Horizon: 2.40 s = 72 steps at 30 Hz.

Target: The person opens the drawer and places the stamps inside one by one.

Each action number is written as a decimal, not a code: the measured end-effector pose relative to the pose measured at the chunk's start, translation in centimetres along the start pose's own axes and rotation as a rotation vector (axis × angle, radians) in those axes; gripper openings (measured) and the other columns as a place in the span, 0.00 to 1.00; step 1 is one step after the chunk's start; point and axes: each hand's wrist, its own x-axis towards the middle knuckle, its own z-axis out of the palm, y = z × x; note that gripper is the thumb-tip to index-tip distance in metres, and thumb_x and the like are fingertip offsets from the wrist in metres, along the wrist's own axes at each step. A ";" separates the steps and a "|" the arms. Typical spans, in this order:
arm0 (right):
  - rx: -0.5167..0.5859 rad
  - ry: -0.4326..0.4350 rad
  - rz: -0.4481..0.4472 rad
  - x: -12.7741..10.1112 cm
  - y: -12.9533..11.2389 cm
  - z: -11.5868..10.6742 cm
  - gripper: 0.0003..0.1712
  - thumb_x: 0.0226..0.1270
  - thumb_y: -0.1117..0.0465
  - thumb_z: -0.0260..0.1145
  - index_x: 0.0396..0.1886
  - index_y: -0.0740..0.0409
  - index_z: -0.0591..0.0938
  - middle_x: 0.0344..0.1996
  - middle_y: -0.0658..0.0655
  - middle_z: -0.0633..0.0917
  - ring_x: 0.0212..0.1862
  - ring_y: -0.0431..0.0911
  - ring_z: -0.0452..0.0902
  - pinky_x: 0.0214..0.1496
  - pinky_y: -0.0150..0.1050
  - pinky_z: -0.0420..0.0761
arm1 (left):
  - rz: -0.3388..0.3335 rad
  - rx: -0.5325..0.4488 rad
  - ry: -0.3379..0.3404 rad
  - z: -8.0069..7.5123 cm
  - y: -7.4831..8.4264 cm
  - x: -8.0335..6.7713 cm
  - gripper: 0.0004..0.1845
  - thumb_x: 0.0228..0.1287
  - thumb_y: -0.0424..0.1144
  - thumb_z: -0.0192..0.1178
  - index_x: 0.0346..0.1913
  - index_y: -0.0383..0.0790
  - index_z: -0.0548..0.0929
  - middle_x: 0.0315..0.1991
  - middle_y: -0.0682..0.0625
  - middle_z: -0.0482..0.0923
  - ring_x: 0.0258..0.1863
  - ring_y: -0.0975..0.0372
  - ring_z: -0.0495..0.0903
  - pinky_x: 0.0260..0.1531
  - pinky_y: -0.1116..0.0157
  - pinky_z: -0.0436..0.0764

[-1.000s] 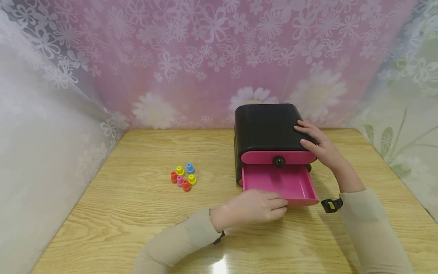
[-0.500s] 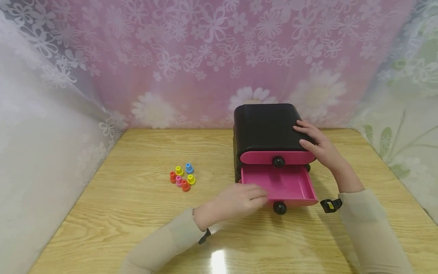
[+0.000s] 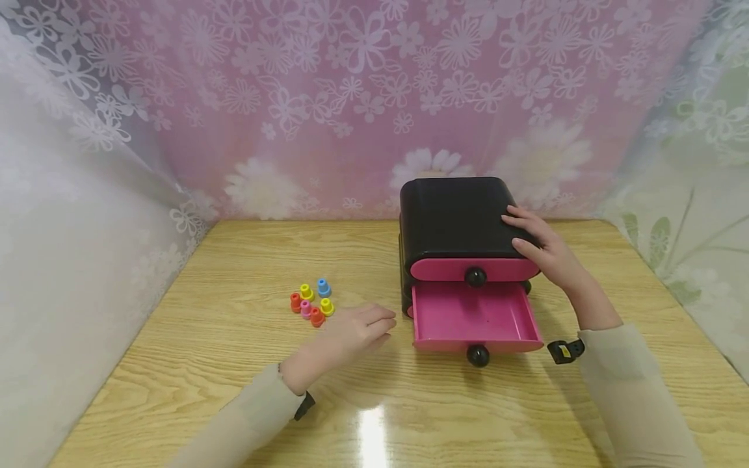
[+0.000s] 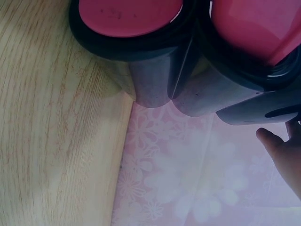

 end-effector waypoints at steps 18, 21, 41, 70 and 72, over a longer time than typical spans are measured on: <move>0.014 -0.006 0.014 0.1 0.6 -0.1 0.24 0.64 0.70 0.50 0.60 0.71 0.63 0.65 0.66 0.53 0.68 0.47 0.36 0.63 0.55 0.38 | -0.277 0.038 -0.034 -1.5 -3.2 -6.0 0.17 0.37 0.32 0.71 0.35 0.34 0.81 0.35 0.47 0.79 0.37 0.58 0.79 0.31 0.67 0.78; 0.015 -0.009 0.011 0.0 0.6 0.0 0.24 0.64 0.70 0.49 0.60 0.72 0.62 0.64 0.67 0.53 0.68 0.47 0.36 0.63 0.54 0.38 | -0.351 0.048 -0.078 -1.8 -3.6 -6.8 0.17 0.37 0.32 0.72 0.35 0.34 0.81 0.35 0.47 0.79 0.36 0.57 0.79 0.32 0.66 0.78; 0.005 -0.001 0.034 0.0 0.3 0.1 0.25 0.63 0.69 0.52 0.61 0.68 0.63 0.65 0.63 0.54 0.68 0.45 0.36 0.62 0.57 0.39 | -0.629 -0.040 -0.285 -1.5 -5.2 -6.7 0.21 0.46 0.33 0.67 0.45 0.33 0.77 0.43 0.44 0.78 0.39 0.55 0.79 0.31 0.64 0.78; 0.016 0.002 0.027 0.1 0.1 0.1 0.25 0.63 0.68 0.52 0.61 0.66 0.64 0.65 0.60 0.55 0.68 0.45 0.37 0.62 0.58 0.40 | -0.675 -0.018 -0.582 0.5 -6.6 -5.4 0.14 0.50 0.35 0.65 0.41 0.36 0.78 0.49 0.42 0.74 0.52 0.52 0.71 0.35 0.61 0.78; 0.017 0.003 0.025 0.0 0.1 0.2 0.25 0.63 0.68 0.52 0.61 0.65 0.65 0.65 0.60 0.55 0.68 0.45 0.37 0.62 0.58 0.41 | -0.672 -0.016 -0.579 0.5 -6.6 -5.3 0.12 0.50 0.34 0.65 0.38 0.36 0.78 0.48 0.42 0.75 0.52 0.52 0.71 0.34 0.62 0.78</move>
